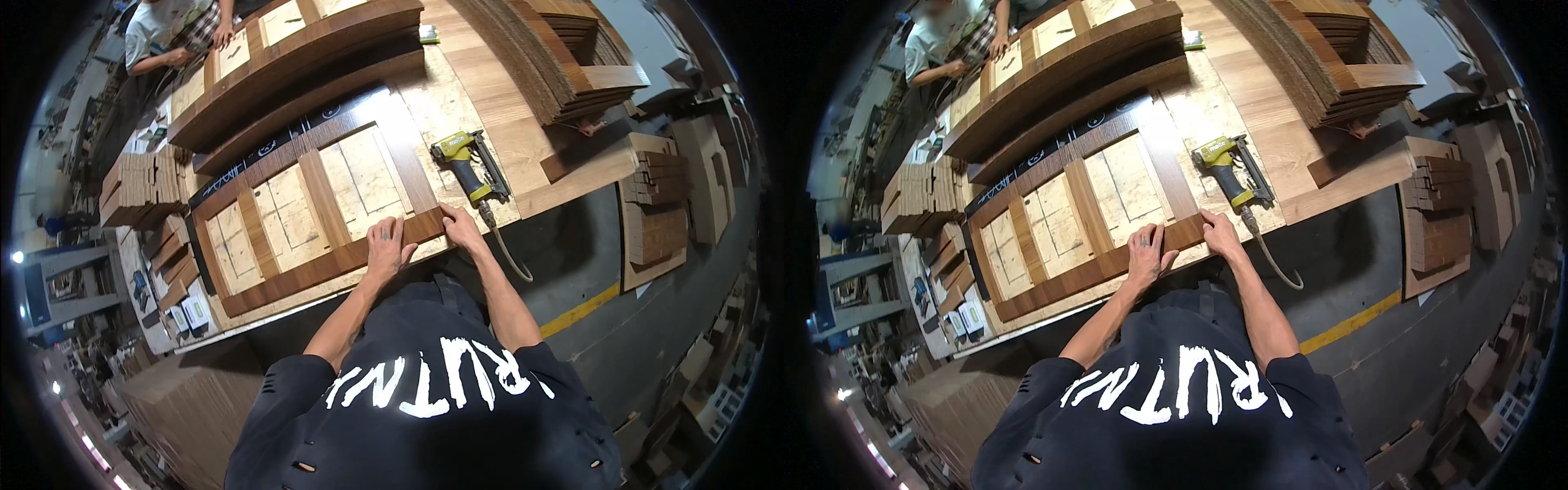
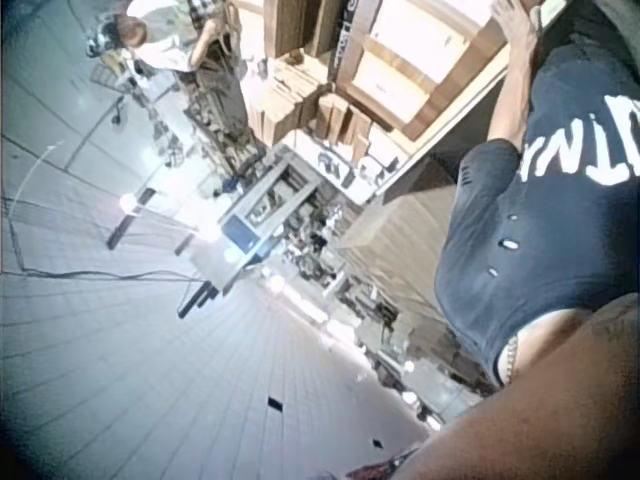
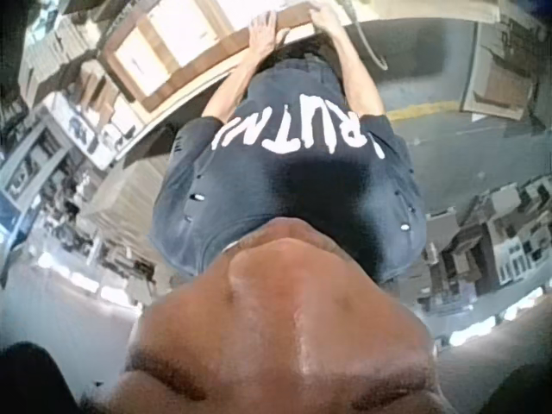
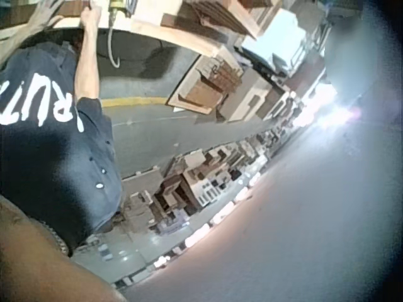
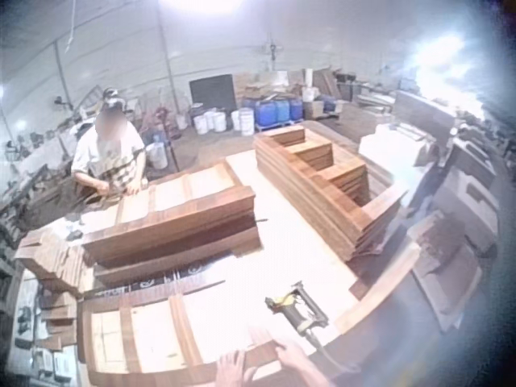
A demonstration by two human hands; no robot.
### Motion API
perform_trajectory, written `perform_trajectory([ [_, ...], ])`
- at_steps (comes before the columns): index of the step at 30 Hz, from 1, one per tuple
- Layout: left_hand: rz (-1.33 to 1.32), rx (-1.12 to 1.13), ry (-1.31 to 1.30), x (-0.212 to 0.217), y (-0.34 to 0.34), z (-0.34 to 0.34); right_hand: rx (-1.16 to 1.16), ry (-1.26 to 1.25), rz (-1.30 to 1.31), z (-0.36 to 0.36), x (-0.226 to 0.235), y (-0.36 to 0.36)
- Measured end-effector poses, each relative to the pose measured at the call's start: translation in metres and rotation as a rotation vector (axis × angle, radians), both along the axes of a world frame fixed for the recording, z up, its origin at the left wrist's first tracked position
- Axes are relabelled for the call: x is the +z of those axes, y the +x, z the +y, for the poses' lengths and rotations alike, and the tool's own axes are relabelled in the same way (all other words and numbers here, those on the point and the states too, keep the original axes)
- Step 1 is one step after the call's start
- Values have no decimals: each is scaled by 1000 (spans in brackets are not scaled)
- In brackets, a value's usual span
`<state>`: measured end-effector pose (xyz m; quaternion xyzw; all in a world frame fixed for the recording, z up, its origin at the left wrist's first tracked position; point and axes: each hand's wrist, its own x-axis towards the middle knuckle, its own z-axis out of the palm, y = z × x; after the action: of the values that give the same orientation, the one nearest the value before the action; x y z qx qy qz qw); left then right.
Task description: The person assembles a wooden frame by placing thin wooden strips into a jig and securing them with a nail gun. They repeatedly position strips and drive nails along the edges to fasten the pieces together.
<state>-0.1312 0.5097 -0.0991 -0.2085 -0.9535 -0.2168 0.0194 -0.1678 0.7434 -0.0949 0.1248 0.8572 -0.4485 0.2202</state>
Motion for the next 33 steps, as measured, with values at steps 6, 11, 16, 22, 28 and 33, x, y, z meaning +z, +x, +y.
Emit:
perform_trajectory([
  [6,-36,42,14,5,2,11,73,-235,-169,29,4,-7],
  [11,-72,82,-22,9,4,18,81,-473,-343,46,17,-16],
  [16,-103,108,-23,6,5,20,56,-579,-324,45,12,-12],
  [22,-85,114,-43,-2,7,19,17,-627,-337,44,5,-8],
  [28,-27,105,-71,-12,-2,32,26,-609,-342,40,12,-10],
  [33,-82,88,-134,-9,-8,38,46,-632,-329,40,4,-6],
])
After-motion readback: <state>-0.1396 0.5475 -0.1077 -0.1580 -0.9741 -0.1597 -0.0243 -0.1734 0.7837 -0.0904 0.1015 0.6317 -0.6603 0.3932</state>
